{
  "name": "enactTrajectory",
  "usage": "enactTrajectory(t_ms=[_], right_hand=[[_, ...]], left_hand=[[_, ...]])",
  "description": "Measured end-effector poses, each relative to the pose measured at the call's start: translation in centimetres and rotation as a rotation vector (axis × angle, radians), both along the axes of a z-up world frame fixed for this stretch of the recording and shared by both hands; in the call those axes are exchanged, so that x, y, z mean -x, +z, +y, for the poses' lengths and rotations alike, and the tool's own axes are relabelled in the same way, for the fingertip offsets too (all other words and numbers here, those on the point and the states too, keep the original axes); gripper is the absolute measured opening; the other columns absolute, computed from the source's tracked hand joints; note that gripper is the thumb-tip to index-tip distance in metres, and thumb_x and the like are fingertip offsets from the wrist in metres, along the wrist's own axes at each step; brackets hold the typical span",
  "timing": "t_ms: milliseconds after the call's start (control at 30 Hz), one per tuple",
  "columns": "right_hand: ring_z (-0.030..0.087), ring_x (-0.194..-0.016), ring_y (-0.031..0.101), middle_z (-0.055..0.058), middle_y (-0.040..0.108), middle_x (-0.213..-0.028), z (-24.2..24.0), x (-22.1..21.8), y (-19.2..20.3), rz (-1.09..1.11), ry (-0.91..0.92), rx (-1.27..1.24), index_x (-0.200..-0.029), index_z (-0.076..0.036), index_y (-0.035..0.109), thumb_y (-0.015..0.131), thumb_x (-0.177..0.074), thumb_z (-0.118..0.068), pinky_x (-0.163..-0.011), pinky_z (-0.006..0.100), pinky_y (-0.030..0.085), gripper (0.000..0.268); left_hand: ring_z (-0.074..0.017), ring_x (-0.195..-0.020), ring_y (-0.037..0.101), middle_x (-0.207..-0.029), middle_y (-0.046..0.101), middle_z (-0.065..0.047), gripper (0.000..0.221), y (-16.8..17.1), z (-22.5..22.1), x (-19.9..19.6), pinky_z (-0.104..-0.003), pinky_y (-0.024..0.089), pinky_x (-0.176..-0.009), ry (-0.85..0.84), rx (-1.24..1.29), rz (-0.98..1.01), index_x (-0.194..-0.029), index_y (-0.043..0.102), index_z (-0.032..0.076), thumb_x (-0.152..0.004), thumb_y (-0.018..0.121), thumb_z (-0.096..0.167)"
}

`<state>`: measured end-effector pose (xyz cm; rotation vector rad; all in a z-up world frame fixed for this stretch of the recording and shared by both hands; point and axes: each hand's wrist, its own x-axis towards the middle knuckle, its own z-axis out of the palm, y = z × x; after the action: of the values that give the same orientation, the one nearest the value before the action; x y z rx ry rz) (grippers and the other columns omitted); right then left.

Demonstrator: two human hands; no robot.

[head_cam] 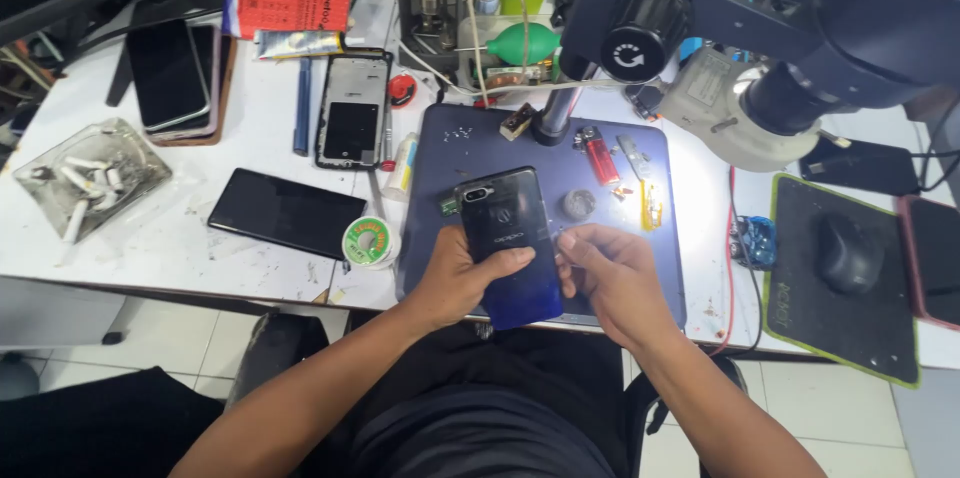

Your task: Disassembling a mobile phone to access and manipulate internal components using specialized tools.

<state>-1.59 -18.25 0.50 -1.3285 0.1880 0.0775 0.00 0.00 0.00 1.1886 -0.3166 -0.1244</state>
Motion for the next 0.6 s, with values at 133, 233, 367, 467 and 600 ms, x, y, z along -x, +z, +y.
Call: enactTrajectory(t_ms=[133,233,367,467,600], right_hand=[[0.019,-0.06,0.066,0.014,0.064,-0.07,-0.5,0.5,0.3,0.077,-0.005,-0.113,-0.087,0.009,0.068,0.068,-0.093,-0.003,-0.044,0.03,0.058,0.013],[0.022,-0.059,0.066,0.018,0.065,-0.069,-0.7,0.5,1.2,0.056,-0.018,-0.088,-0.085,0.013,0.069,0.071,-0.091,-0.002,-0.042,0.036,0.06,0.016],[0.024,-0.057,0.064,0.02,0.061,-0.069,-0.9,0.2,0.7,0.076,0.011,-0.071,-0.086,0.016,0.068,0.07,-0.092,-0.003,-0.037,0.04,0.058,0.02],[0.025,-0.055,0.061,0.022,0.059,-0.068,-0.7,-0.4,1.2,0.071,0.015,-0.04,-0.086,0.018,0.067,0.069,-0.092,-0.002,-0.033,0.042,0.057,0.021],[0.026,-0.053,0.062,0.025,0.06,-0.068,-0.6,-0.3,1.6,0.067,0.009,0.025,-0.086,0.019,0.066,0.068,-0.093,-0.001,-0.03,0.045,0.058,0.021]], left_hand=[[-0.0226,-0.077,0.077,-0.08,0.079,-0.022,0.013,-1.5,0.5,-0.7,-0.035,0.063,-0.066,-0.052,0.08,-0.005,-0.093,0.078,-0.004,-0.087,0.079,0.007],[-0.0264,-0.08,0.078,-0.084,0.08,-0.023,0.015,-0.5,0.4,-1.1,-0.039,0.064,-0.068,-0.075,0.078,-0.039,-0.094,0.078,-0.006,-0.085,0.078,0.005],[-0.0262,-0.08,0.078,-0.082,0.08,-0.021,0.01,-0.4,0.5,-1.5,-0.037,0.064,-0.069,-0.121,0.092,-0.066,-0.093,0.079,-0.003,-0.083,0.078,0.001],[-0.0272,-0.08,0.079,-0.082,0.08,-0.02,0.008,-0.2,0.5,-1.8,-0.039,0.065,-0.07,-0.15,0.106,-0.075,-0.093,0.079,-0.002,-0.085,0.077,0.0],[-0.0287,-0.082,0.078,-0.084,0.08,-0.022,0.009,-0.5,0.5,-1.7,-0.041,0.065,-0.071,-0.167,0.152,-0.088,-0.094,0.079,-0.002,-0.085,0.076,-0.003]])
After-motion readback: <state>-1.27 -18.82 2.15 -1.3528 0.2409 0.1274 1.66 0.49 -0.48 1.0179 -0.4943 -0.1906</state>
